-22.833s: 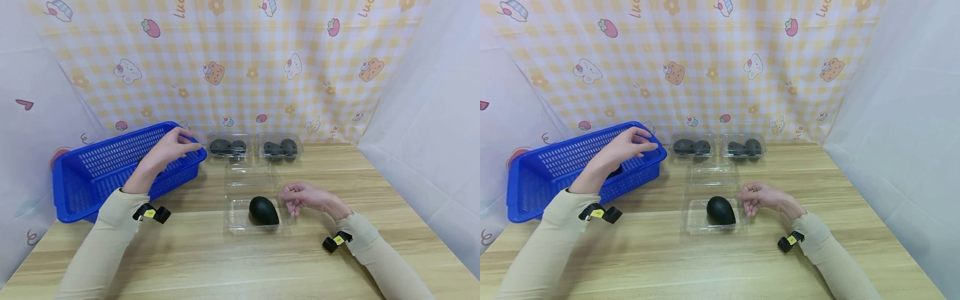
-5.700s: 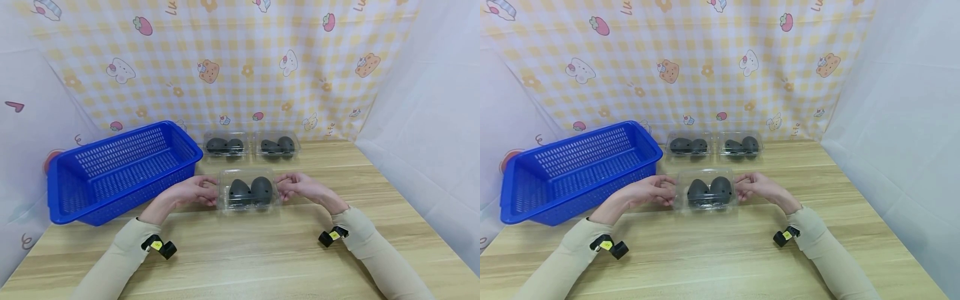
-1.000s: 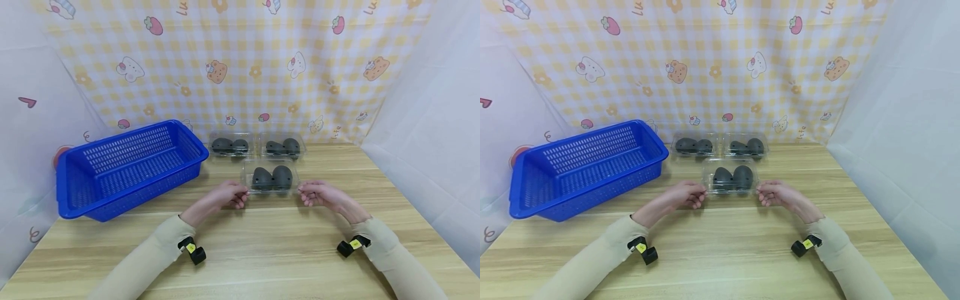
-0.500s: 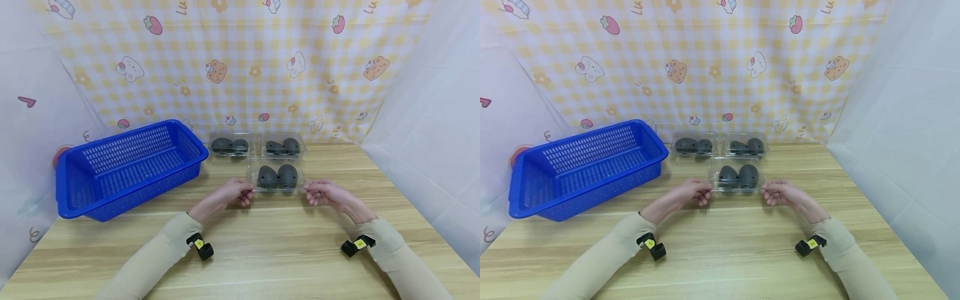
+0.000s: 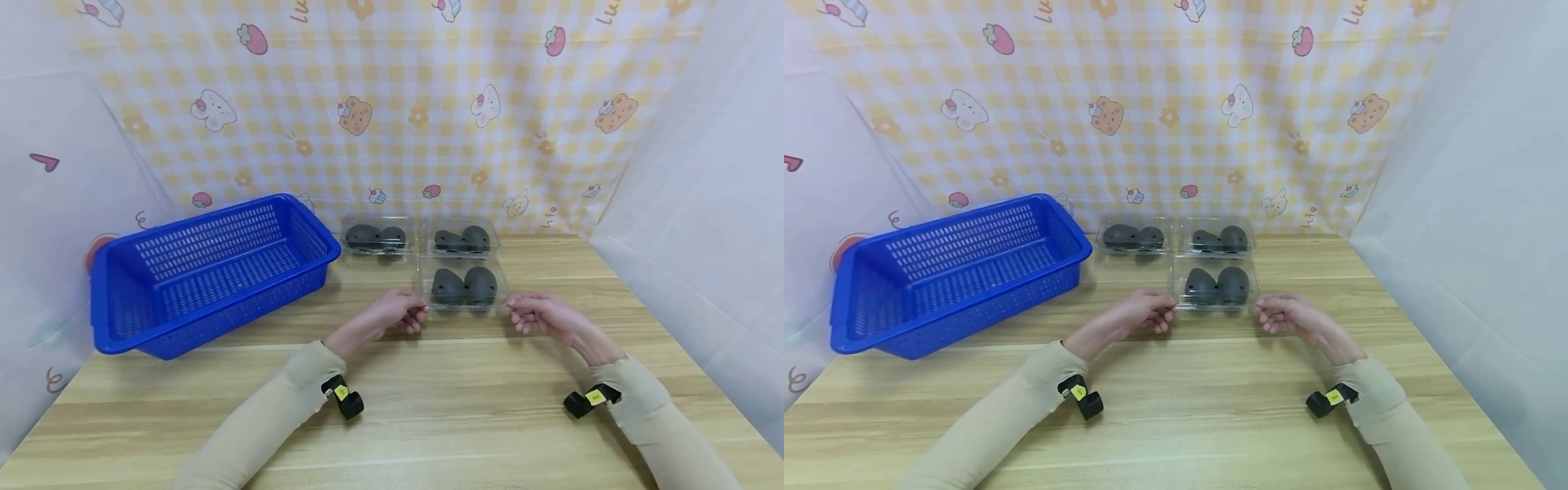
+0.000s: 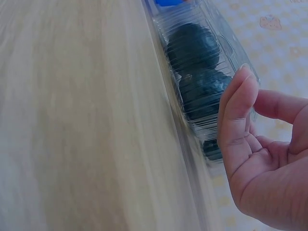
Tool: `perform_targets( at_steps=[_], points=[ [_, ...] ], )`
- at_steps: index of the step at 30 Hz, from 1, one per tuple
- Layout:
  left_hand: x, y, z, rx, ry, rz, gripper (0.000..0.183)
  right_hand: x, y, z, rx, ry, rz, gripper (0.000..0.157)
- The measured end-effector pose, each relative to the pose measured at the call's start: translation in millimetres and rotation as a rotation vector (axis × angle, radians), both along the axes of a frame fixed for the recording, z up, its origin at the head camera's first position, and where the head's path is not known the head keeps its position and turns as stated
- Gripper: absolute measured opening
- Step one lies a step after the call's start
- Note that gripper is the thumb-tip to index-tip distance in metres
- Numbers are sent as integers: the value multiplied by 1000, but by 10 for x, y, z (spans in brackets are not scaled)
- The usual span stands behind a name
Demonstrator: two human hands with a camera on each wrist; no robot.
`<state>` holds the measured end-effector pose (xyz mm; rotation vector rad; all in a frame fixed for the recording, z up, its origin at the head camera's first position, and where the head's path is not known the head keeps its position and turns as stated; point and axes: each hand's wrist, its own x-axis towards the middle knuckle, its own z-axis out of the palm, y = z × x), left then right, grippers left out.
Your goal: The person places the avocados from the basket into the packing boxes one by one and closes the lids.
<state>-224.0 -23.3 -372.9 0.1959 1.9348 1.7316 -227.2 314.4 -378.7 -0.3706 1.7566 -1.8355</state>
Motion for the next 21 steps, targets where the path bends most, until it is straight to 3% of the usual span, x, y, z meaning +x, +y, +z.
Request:
perform_targets(
  at_steps=[21],
  points=[
    [-32, 116, -18, 37, -10, -20, 27, -22, 99, 3, -18, -4, 2, 29]
  ],
)
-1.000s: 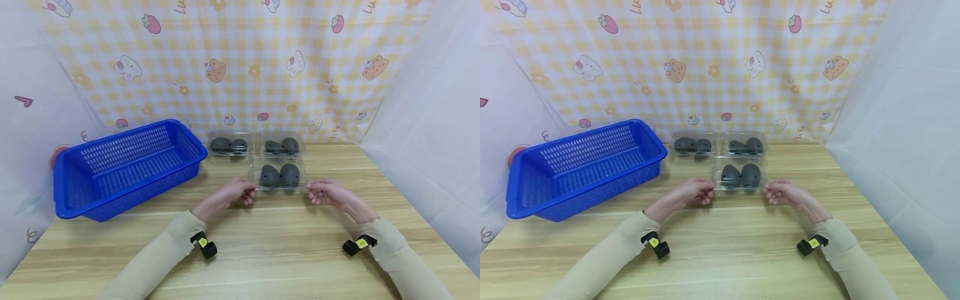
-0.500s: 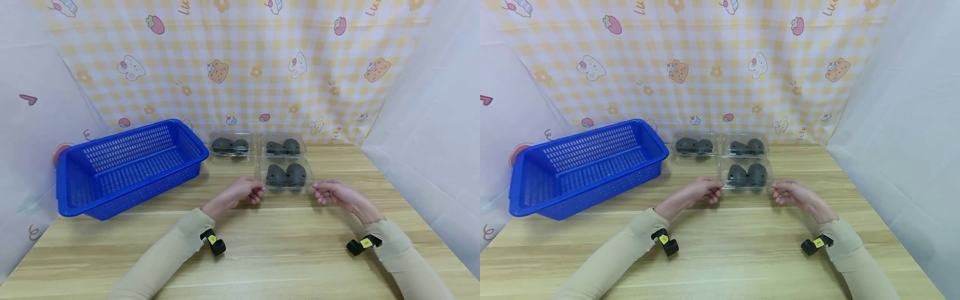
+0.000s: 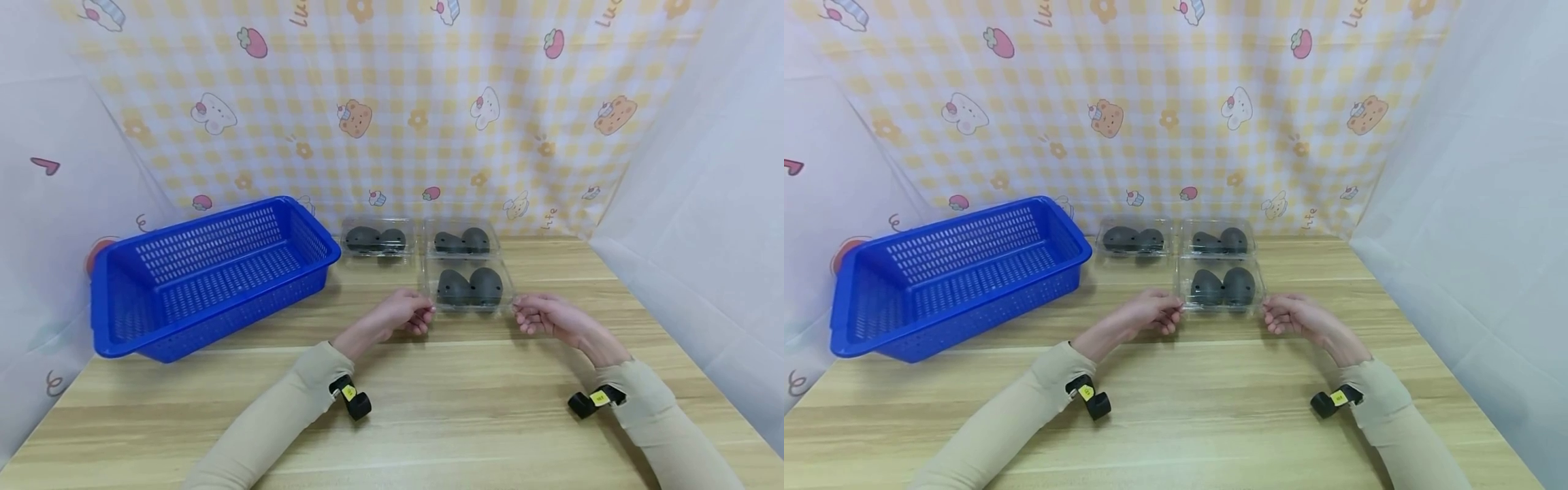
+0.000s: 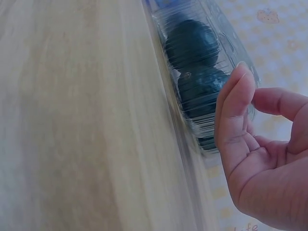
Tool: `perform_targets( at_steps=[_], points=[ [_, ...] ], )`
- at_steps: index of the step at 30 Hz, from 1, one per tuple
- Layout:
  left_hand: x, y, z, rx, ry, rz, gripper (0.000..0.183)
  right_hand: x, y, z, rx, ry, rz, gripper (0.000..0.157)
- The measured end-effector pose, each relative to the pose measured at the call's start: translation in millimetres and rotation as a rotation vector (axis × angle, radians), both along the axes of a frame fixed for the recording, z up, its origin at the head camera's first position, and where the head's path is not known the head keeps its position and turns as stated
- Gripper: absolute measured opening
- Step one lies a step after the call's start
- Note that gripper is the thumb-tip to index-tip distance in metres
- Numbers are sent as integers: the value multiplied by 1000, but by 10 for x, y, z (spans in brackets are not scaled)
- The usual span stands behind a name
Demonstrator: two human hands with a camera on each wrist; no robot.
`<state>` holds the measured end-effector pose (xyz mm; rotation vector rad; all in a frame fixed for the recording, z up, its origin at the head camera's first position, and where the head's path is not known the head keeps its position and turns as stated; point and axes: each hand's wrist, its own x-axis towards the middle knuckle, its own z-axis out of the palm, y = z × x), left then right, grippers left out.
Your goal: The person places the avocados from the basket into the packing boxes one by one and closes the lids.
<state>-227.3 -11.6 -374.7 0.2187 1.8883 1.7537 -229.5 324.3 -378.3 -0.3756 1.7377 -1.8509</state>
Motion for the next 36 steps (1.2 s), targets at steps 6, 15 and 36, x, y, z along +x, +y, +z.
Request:
perform_targets(
  at_steps=[6, 15, 36],
  points=[
    [-3, 22, -3, -11, -16, 18, 31, 4, -7, 13, 25, -1, -32, 27],
    [26, 57, -29, -48, 56, 48, 38, 22, -13, 76, 174, 45, -124, 27],
    [251, -276, 112, -484, 531, 179, 44, 112, -108, 379, 520, 447, -422, 46]
  ],
)
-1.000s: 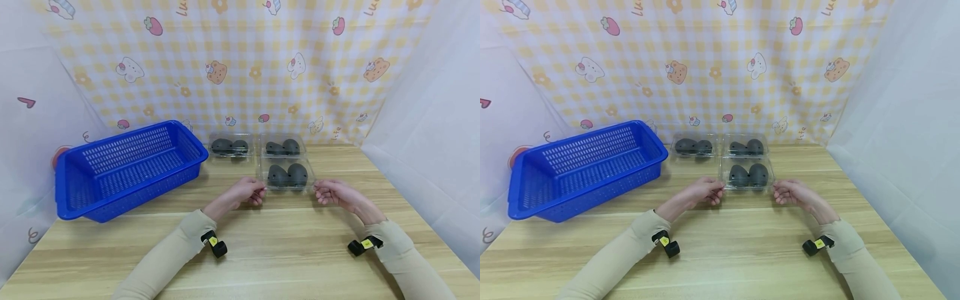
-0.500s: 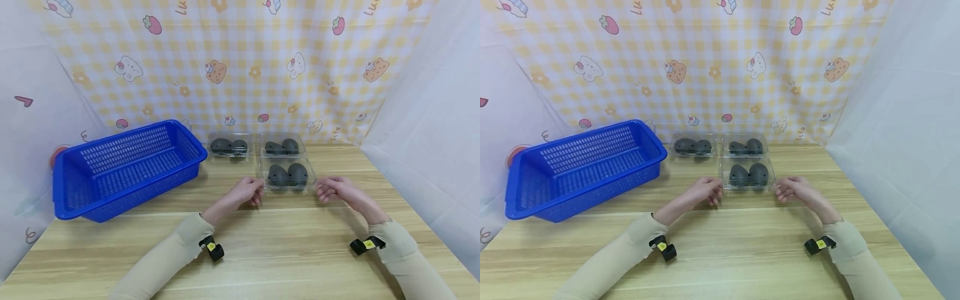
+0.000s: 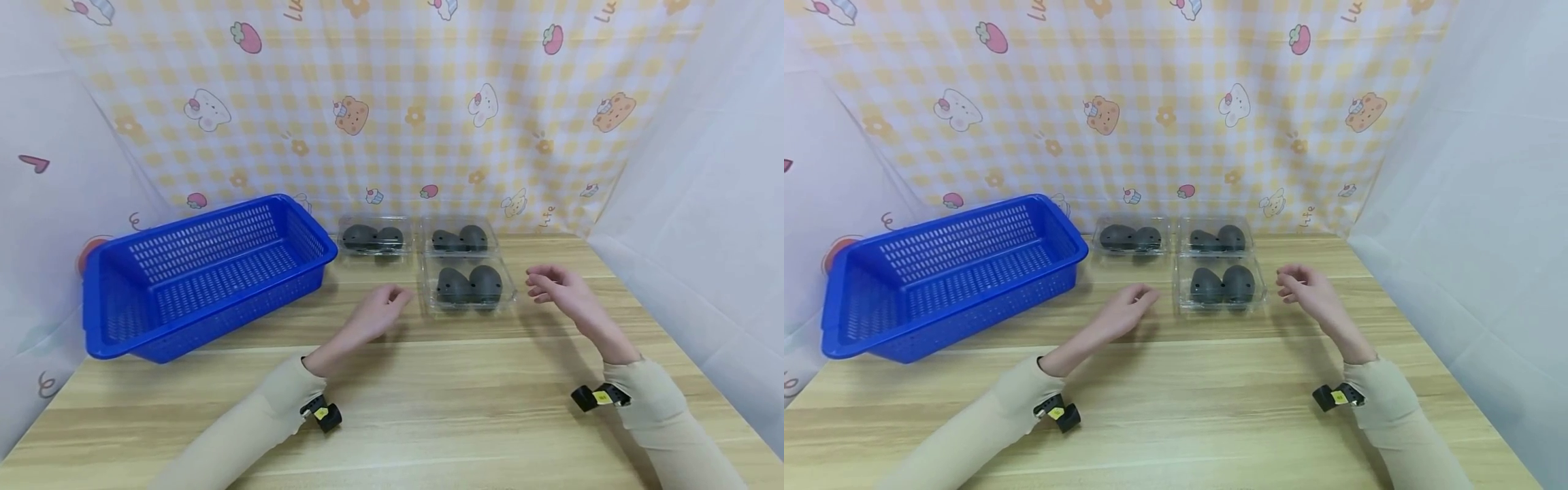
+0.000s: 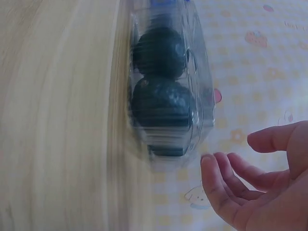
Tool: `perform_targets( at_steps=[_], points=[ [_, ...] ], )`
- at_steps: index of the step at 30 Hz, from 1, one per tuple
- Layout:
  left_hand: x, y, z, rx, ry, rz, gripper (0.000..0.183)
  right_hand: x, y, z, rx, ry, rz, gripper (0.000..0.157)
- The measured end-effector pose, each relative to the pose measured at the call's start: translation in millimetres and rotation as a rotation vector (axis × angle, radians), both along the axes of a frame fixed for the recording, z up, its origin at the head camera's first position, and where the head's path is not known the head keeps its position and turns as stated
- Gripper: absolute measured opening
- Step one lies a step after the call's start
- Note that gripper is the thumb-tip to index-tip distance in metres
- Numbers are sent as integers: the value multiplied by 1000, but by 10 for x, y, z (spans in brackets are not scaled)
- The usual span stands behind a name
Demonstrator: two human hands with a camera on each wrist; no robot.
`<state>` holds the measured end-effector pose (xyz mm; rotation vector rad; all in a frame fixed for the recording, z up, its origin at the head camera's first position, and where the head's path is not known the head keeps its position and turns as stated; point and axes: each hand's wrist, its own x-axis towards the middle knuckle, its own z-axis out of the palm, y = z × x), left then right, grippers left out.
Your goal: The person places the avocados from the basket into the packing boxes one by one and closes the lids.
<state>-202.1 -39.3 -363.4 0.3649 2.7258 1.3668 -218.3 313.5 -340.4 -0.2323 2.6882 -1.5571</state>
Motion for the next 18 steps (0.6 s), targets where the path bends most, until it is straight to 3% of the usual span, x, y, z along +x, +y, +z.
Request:
perform_targets(
  at_steps=[9, 18],
  points=[
    [21, -154, 79, -212, 142, 54, 60, 28, -219, 92, 139, 156, -22, 43],
    [62, -243, 209, -405, 214, 81, 71, 18, -395, 188, 234, 208, 8, 50]
  ],
)
